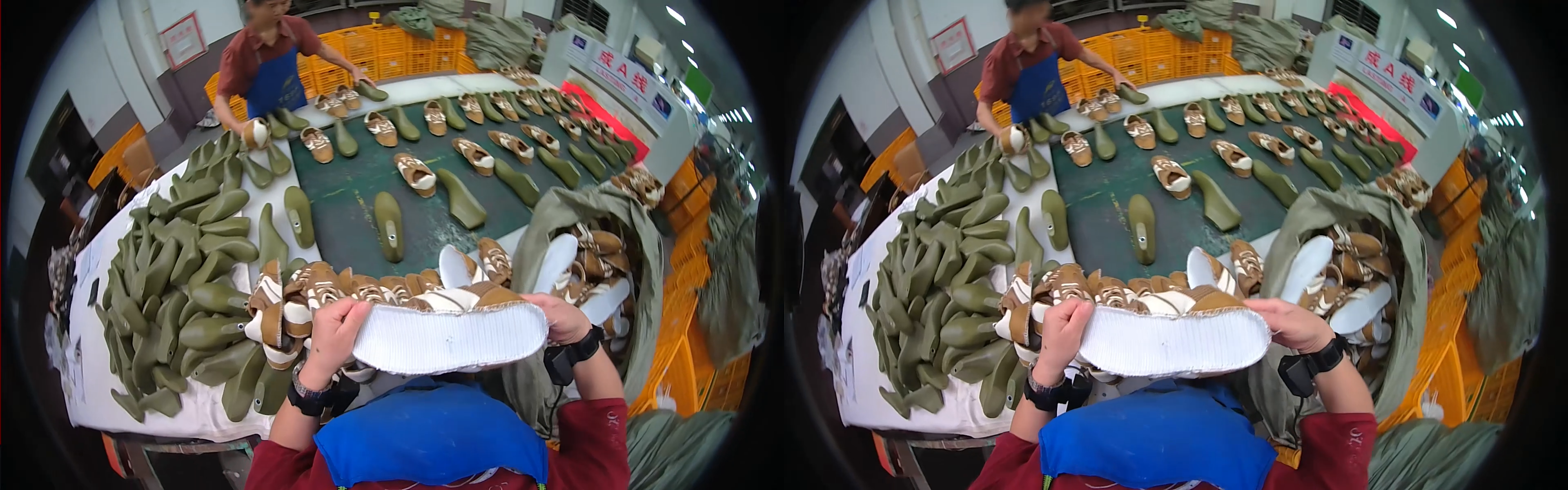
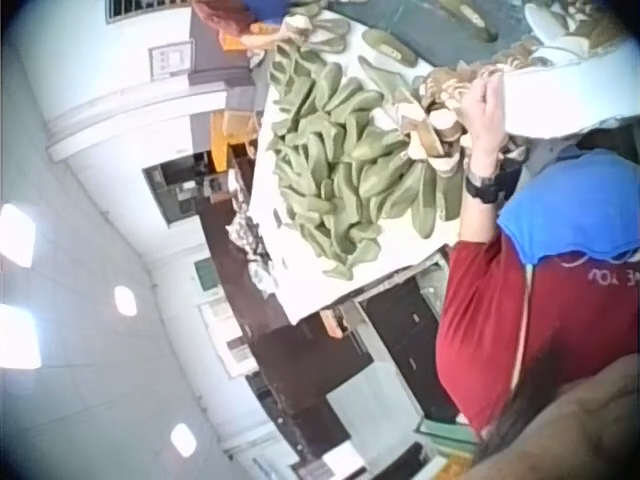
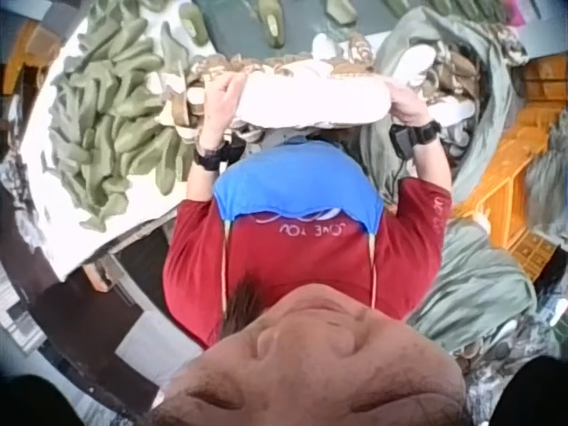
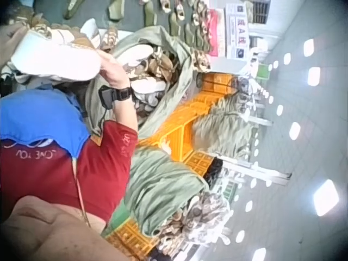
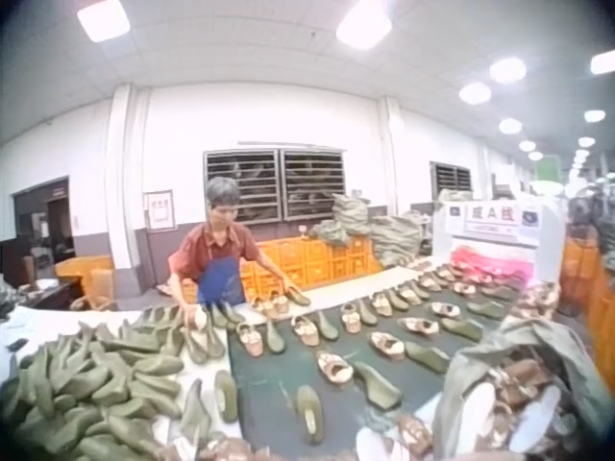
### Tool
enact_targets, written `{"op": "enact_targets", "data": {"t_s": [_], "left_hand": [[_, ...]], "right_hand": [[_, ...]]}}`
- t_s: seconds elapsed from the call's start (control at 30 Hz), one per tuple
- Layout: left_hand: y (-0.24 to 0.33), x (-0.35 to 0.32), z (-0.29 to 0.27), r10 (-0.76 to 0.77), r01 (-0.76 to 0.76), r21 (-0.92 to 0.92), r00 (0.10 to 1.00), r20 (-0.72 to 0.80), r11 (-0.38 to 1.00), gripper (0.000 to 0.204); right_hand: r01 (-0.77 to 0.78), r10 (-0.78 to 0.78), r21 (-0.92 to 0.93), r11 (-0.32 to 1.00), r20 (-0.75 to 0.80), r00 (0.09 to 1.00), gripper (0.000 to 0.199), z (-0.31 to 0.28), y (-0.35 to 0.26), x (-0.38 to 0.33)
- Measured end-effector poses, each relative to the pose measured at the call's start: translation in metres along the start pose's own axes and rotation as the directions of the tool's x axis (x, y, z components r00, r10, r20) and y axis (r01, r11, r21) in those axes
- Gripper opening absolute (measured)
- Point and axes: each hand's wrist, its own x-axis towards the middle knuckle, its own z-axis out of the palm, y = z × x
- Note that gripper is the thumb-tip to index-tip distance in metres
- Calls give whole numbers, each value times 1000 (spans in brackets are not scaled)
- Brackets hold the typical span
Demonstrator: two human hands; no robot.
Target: Sorting and inspecting shoes from a large bag and placing them onto shoe lasts on a production table.
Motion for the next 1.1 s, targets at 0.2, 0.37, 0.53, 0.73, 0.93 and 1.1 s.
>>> {"op": "enact_targets", "data": {"t_s": [0.2, 0.37, 0.53, 0.73, 0.93, 1.1], "left_hand": [[-19, -20, -38, -26, -25, -184, 963, -269, 983, 22], [-63, -25, -102, 208, 5, 516, 912, -354, 856, 46], [-106, -43, -124, -26, 232, 640, 949, -314, 732, 64], [-123, -49, -134, -42, 192, 595, 966, -257, 780, 67], [-102, -33, -139, -120, 232, 520, 963, -240, 822, 56], [-105, -30, -139, -141, 250, 518, 960, -240, 818, 58]], "right_hand": [[-174, 209, -140, 975, 306, 929, 36, 69, -110, 48], [62, 126, -791, 609, 173, 977, 29, 82, -198, 150], [123, -55, -950, 286, 111, 992, 29, 53, -174, 308], [-32, -195, -999, 13, -34, 980, 35, 8, -33, 491], [-44, -389, -985, 166, -107, 915, 42, -23, 44, 555], [-443, -86, -854, -272, -437, 896, 50, -32, 20, 515]]}}
